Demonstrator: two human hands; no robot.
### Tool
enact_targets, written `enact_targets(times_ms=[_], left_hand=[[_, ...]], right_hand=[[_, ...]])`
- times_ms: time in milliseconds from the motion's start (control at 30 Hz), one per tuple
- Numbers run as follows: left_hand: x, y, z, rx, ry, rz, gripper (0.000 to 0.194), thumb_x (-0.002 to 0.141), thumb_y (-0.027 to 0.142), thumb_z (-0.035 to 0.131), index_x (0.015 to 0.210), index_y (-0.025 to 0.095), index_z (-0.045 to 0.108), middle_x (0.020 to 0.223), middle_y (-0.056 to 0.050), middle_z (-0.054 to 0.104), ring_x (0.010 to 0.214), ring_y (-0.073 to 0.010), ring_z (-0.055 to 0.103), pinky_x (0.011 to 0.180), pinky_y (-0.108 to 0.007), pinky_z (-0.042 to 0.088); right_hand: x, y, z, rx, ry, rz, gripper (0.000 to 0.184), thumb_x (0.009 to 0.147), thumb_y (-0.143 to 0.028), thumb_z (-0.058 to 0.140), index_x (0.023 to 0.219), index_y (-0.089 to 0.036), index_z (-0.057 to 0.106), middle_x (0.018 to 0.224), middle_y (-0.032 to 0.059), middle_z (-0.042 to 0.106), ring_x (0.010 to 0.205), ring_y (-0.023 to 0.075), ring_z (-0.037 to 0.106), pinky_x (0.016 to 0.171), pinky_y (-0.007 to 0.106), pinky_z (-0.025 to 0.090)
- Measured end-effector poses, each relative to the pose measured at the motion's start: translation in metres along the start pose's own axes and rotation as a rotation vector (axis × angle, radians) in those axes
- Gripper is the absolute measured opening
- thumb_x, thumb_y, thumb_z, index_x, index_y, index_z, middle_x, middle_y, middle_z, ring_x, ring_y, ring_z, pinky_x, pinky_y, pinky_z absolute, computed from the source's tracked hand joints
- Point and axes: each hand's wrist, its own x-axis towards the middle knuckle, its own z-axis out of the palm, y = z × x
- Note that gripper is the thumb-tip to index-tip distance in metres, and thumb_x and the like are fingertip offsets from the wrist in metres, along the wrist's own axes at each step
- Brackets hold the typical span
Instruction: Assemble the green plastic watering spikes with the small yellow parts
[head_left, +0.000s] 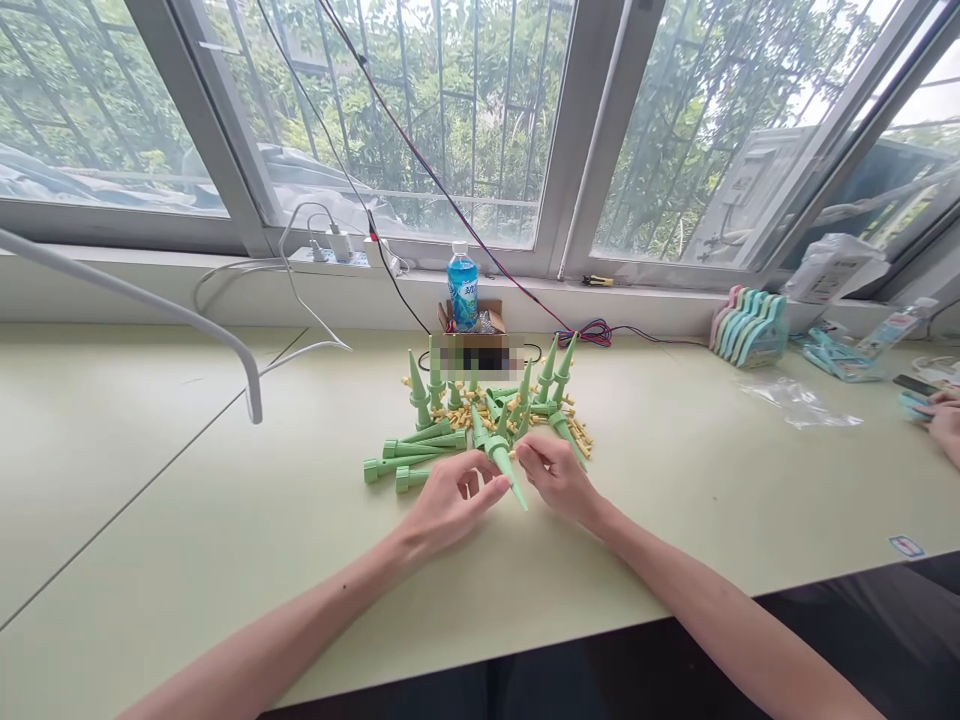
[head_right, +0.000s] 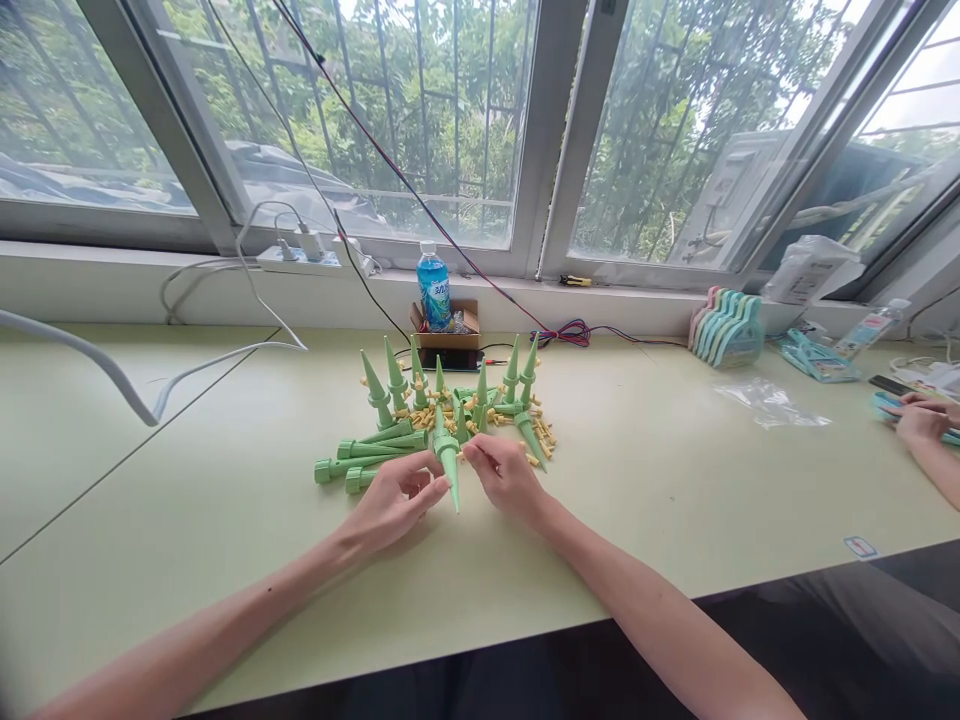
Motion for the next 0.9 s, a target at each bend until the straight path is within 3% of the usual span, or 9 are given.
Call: enact_targets(times_ms=[267, 433, 600, 800, 900], left_hand=[[0.000, -0.003, 0.001, 0.055, -0.011, -0.020, 0.034, 0.085, 0.050, 0.065, 0.086, 0.017, 0.059, 0.072, 0.002, 0.054, 0.054, -0.0093, 0.047, 0.049, -0.021, 0.039], [-0.002, -0.013, 0.006, 0.201, 0.099, 0.172, 0.029, 0.081, 0.040, 0.072, 0.088, 0.018, 0.054, 0.083, 0.001, 0.052, 0.056, -0.0080, 0.050, 0.049, -0.021, 0.045], [-0.001, -0.020, 0.009, 0.217, 0.153, 0.316, 0.025, 0.088, 0.026, 0.066, 0.111, 0.023, 0.055, 0.102, -0.001, 0.055, 0.056, -0.0048, 0.052, 0.050, -0.020, 0.047], [0.000, -0.016, 0.009, 0.178, 0.209, 0.230, 0.026, 0.089, 0.026, 0.062, 0.113, 0.023, 0.054, 0.099, -0.001, 0.058, 0.052, -0.0050, 0.049, 0.049, -0.021, 0.045], [0.001, -0.010, 0.006, 0.091, 0.218, 0.124, 0.017, 0.093, 0.035, 0.056, 0.099, 0.019, 0.057, 0.087, -0.001, 0.061, 0.052, -0.0073, 0.049, 0.048, -0.021, 0.042]], right_hand=[[0.000, 0.000, 0.001, -0.010, 0.003, 0.016, 0.045, 0.102, -0.048, 0.041, 0.066, -0.021, 0.039, 0.054, -0.0048, 0.038, 0.048, 0.0104, 0.033, 0.049, 0.026, 0.029], [0.001, -0.005, 0.001, 0.019, -0.024, 0.048, 0.049, 0.104, -0.049, 0.035, 0.063, -0.021, 0.039, 0.052, -0.0040, 0.040, 0.046, 0.0109, 0.034, 0.049, 0.026, 0.030], [0.000, -0.004, 0.002, 0.080, -0.034, 0.088, 0.053, 0.104, -0.051, 0.034, 0.061, -0.021, 0.040, 0.051, -0.0034, 0.041, 0.046, 0.0111, 0.037, 0.049, 0.026, 0.031], [-0.002, 0.001, 0.004, 0.194, 0.003, 0.105, 0.048, 0.103, -0.051, 0.038, 0.068, -0.020, 0.045, 0.056, -0.0046, 0.038, 0.045, 0.0098, 0.035, 0.045, 0.025, 0.029], [-0.001, 0.003, 0.003, 0.192, 0.052, 0.092, 0.047, 0.103, -0.052, 0.040, 0.068, -0.020, 0.044, 0.058, -0.0043, 0.039, 0.045, 0.0094, 0.036, 0.044, 0.025, 0.030]])
